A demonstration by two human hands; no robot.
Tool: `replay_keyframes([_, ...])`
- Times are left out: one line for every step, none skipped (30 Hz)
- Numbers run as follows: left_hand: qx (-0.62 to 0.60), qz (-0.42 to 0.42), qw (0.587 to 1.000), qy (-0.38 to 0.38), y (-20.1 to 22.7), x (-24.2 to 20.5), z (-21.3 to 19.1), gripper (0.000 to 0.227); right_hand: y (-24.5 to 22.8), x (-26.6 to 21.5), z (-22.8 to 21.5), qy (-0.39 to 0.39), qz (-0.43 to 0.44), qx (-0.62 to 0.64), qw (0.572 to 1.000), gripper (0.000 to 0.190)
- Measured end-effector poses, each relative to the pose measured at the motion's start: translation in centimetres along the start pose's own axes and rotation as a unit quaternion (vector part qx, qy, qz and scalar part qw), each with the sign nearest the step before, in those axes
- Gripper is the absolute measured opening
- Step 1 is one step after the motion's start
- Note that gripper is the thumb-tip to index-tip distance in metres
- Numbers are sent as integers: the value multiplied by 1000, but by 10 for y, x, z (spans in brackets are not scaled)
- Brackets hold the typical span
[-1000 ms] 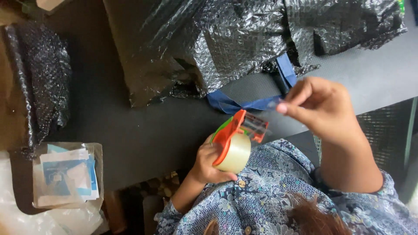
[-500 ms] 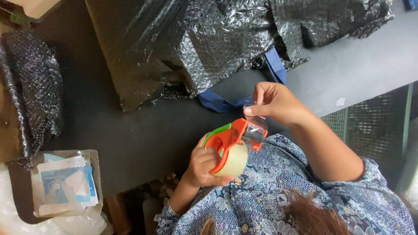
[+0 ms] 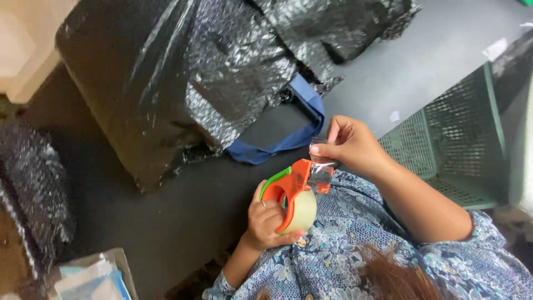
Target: Wrapping a furniture component in black bubble wrap and securing it with adhesive tape using a dispenser.
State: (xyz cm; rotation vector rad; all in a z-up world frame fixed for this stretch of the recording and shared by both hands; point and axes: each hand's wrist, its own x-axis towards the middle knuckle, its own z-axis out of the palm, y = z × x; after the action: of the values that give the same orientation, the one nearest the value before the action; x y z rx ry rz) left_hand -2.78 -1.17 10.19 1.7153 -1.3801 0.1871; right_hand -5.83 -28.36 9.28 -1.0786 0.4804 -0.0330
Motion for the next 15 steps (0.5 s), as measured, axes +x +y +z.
replay_keyframes([-6, 5, 1000, -2, -2, -3, 0, 52, 1, -1, -3, 7, -3, 1, 1000, 40])
replay_keyframes([-11, 5, 1000, -7, -4, -5, 1, 49, 2, -1, -6, 41, -25, -78, 996, 42])
replay_keyframes([-18, 4, 1000, -14, -5, -9, 1, 46, 4, -3, -8, 77, -43, -154, 984, 45])
replay_keyframes([-25, 7, 999, -19, -10, -19, -8, 46, 7, -4, -22, 87, -43, -152, 984, 45])
replay_keyframes([28, -38, 991, -127, -16, -29, -17, 53, 10, -3, -35, 133, -76, -195, 969, 44])
replay_keyframes([83, -81, 965, -234, -23, -39, -26, 89, 13, -4, -48, 179, -108, -237, 949, 45])
replay_keyframes([78, -76, 966, -233, -34, -31, -32, 89, 2, -3, -60, 185, -110, -240, 947, 45])
replay_keyframes([89, -65, 970, -216, -46, -23, -38, 92, -9, -3, -73, 243, -212, -173, 931, 44])
replay_keyframes([98, -56, 973, -203, -55, -18, -44, 95, -16, -7, -84, 299, -306, -103, 898, 48])
replay_keyframes([90, -52, 973, -206, -53, -9, -36, 95, -14, 6, -117, 307, -304, -105, 895, 48])
replay_keyframes([98, -31, 994, -29, -52, 0, -28, 74, -12, 18, -150, 385, -364, -30, 848, 48])
replay_keyframes([100, -14, 984, 149, -51, 9, -21, 67, -10, 28, -183, 455, -419, 43, 784, 48])
replay_keyframes([93, -13, 985, 146, -54, 8, -15, 67, -5, 40, -212, 462, -418, 41, 781, 48])
replay_keyframes([102, -37, 982, 157, -57, 7, -10, 67, 0, 50, -241, 522, -426, 132, 727, 50])
replay_keyframes([111, -61, 978, 169, -61, 5, -5, 68, 5, 60, -270, 574, -431, 221, 661, 53])
